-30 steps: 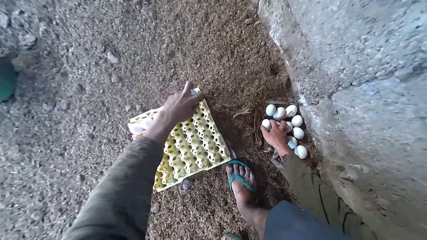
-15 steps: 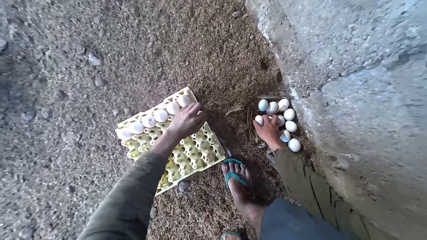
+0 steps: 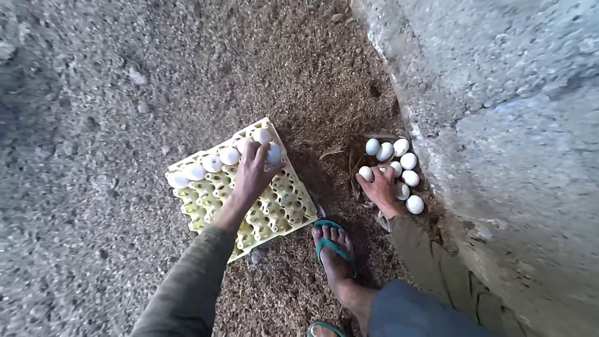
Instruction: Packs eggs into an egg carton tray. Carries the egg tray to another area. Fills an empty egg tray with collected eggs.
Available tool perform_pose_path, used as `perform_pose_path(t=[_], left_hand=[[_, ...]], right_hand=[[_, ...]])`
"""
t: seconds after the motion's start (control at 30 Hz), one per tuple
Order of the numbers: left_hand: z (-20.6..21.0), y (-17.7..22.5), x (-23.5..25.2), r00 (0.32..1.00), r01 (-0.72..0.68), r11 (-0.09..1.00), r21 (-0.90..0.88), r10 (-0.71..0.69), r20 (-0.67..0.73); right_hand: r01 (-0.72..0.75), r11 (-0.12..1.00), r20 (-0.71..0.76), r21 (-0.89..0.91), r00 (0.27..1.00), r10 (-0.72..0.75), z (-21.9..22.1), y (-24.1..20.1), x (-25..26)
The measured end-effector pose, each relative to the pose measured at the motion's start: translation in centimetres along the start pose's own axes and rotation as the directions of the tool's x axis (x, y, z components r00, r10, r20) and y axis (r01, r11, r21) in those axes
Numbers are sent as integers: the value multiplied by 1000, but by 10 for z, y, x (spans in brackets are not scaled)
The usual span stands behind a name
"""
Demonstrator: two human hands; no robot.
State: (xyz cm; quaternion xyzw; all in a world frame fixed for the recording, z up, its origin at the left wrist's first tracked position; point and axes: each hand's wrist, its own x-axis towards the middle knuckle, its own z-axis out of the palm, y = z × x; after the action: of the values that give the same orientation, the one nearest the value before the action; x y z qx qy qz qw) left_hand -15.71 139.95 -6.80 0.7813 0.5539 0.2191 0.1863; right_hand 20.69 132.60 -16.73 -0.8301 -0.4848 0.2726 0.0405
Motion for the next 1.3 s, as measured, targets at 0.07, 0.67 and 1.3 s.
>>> perform_pose_path(t=[0.07, 0.67, 1.3], left_hand=[[-2, 1, -3, 1000, 8, 999, -42, -7, 16], [2, 126, -12, 865, 500, 652, -571, -401, 300], [66, 151, -72, 744, 202, -340, -918, -557, 370]], right_hand=[[-11, 1000, 17, 0, 1000, 11, -1, -1, -1], [-314, 269, 352, 910, 930, -107, -83, -20, -34], [696, 685, -57, 216, 709, -703, -44, -135, -116]])
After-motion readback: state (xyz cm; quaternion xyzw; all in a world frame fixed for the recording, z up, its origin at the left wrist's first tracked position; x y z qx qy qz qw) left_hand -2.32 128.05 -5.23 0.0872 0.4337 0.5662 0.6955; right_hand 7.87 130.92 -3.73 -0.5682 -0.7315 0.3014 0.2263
